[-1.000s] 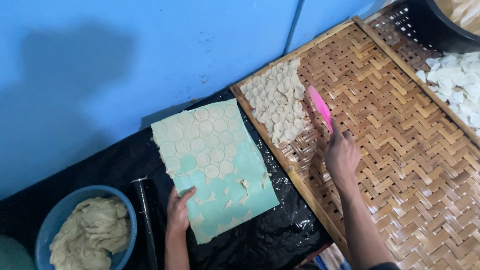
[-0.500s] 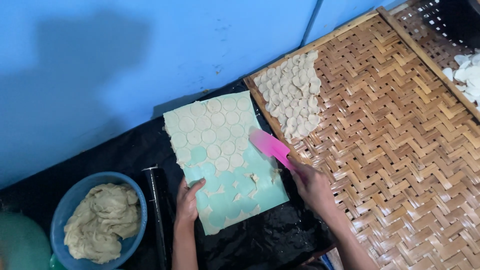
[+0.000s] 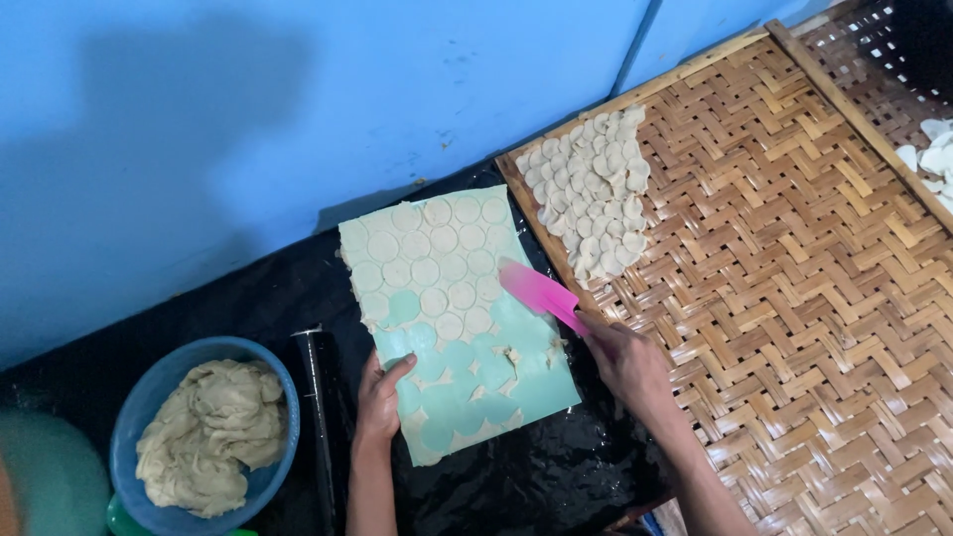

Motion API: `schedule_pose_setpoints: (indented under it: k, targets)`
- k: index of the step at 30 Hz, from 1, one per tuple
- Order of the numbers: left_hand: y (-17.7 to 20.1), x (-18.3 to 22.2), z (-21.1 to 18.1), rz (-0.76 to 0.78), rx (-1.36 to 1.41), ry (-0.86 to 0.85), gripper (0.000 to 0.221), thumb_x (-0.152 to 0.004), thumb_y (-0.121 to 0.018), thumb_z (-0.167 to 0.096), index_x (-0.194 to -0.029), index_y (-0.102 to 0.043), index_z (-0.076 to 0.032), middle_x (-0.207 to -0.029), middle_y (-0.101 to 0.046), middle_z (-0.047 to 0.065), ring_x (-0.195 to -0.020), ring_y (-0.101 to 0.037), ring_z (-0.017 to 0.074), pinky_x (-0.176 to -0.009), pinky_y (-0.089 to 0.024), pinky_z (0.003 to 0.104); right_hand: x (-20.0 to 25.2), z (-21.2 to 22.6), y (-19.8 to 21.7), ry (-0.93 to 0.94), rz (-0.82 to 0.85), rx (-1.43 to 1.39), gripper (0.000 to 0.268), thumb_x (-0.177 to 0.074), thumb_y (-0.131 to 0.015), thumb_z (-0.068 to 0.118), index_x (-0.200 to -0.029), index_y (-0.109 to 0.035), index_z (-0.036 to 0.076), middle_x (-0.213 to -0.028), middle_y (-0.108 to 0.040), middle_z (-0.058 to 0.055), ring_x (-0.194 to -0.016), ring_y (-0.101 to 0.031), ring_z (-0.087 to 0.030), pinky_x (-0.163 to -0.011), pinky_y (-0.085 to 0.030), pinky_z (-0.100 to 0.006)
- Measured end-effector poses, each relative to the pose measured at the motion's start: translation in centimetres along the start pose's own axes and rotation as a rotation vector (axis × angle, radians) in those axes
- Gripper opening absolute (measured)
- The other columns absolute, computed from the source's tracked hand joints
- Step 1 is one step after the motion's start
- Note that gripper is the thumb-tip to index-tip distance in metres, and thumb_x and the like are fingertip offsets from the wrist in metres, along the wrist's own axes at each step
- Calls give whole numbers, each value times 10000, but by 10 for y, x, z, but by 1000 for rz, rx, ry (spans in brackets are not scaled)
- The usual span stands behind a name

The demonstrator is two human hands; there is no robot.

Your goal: Manually separating small circular dough pieces from a stencil/sheet using a spatula and placing them onto a bamboo tray.

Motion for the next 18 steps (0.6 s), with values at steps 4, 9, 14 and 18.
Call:
schedule_pose_setpoints:
  k: [4, 9, 14, 18]
  targets:
    - [-3, 2, -4, 32, -3, -32, 556, -858, -672, -6, -1404, -573, -34, -1244, -674, 96, -1113, -628, 207, -983, -478, 341, -2, 10, -2, 23, -8, -69, 411, -924, -647, 185, -1331, -695, 213, -1016, -768, -113, -724, -751, -279, -748, -609, -411]
    - [0, 1, -1, 21, -7, -27, 544, -857, -680, -19, -1393, -585, -31, -1233, -677, 97, -1103, -631, 205, -971, -477, 338, -10, -8, -18, -14, 70, -61, 346, -951, -649, 222, -1291, -717, 218, -1068, -783, -91, -749, -764, -263, -783, -635, -402]
    - [1, 1, -2, 18, -26, -32, 552, -856, -687, -30, -1397, -579, -19, -1226, -680, 107, -1104, -635, 211, -982, -481, 343, -7, -6, -18, 95, 18, -128, 358, -926, -676, 182, -1281, -722, 191, -1132, -776, -105, -802, -765, -246, -785, -627, -407]
    - [-2, 2, -4, 7, -32, -25, 573, -849, -687, -35, -1410, -570, -24, -1239, -677, 107, -1113, -631, 215, -981, -478, 340, -9, -17, -24, -55, 139, -214, 417, -895, -671, 175, -1306, -705, 239, -1101, -801, -61, -716, -745, -190, -672, -617, -360]
Point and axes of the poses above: each hand's wrist, its own x-axis away from the middle knuckle, its own y-axis out of the back of the hand, z = x × y, the point moved 7 cm from there along -x, towards the middle knuckle
